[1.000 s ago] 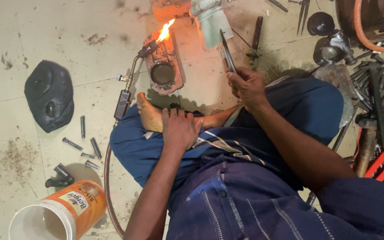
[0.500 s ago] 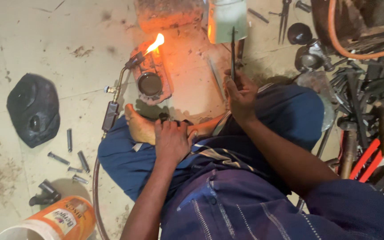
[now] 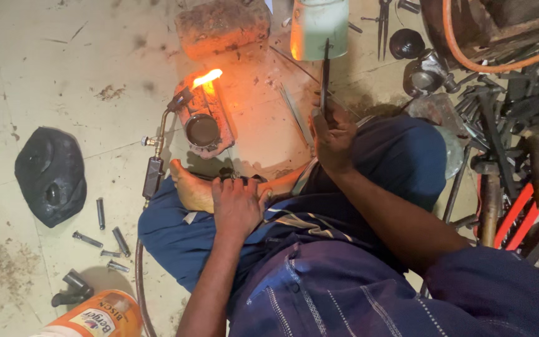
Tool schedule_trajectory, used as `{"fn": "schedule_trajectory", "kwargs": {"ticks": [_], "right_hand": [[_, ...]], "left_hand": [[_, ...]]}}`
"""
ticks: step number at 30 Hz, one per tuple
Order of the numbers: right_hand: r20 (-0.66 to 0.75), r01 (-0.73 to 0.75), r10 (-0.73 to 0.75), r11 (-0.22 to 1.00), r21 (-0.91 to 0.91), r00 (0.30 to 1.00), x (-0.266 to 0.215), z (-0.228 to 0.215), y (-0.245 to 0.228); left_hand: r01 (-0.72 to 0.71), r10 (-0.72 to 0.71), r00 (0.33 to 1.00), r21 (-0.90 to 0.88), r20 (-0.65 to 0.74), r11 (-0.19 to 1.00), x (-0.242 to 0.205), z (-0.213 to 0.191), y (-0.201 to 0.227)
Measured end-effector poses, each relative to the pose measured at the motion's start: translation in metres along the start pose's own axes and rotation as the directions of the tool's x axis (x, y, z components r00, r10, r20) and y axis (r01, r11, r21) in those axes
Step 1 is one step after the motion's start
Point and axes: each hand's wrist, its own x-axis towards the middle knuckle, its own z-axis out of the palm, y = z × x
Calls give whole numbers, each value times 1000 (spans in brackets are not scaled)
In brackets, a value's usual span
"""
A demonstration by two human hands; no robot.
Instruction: The person sits on the floor and uses a blowtorch to heat a small metal object held with tongs. They repeatedly adjust the flame and reposition the object over the flame to heat it evenly.
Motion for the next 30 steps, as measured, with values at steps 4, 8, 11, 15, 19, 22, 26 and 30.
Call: {"fn": "schedule_trajectory", "kwargs": {"ticks": [4, 8, 11, 15, 19, 22, 26, 30], "right_hand": [[13, -12, 12, 1000, -23, 1000, 1, -2, -1], [4, -10, 10, 998, -58, 1000, 0, -2, 0], [2, 8, -8, 998, -70, 1000, 0, -1, 0], [15, -9, 9, 999, -46, 1000, -1, -2, 0], [6, -14, 14, 999, -40, 1000, 0, -1, 0], [8, -3, 3, 999, -38, 1000, 0, -1, 1], [9, -35, 35, 999, -20, 999, -1, -1, 0], [25, -1, 2, 999, -34, 1000, 1, 0, -3]], "left_hand": [[2, -2, 1000, -4, 26, 1000, 1, -2, 0], [11, -11, 999, 10, 49, 1000, 1, -2, 0], [3, -3, 1000, -15, 6, 1000, 1, -2, 0], [7, -6, 1000, -12, 30, 1000, 1, -2, 0], [7, -7, 1000, -7, 20, 1000, 1, -3, 0], [8, -7, 999, -5, 33, 1000, 1, -4, 0], [22, -21, 996, -8, 85, 1000, 2, -4, 0], [10, -9, 999, -9, 47, 1000, 2, -4, 0]]}}
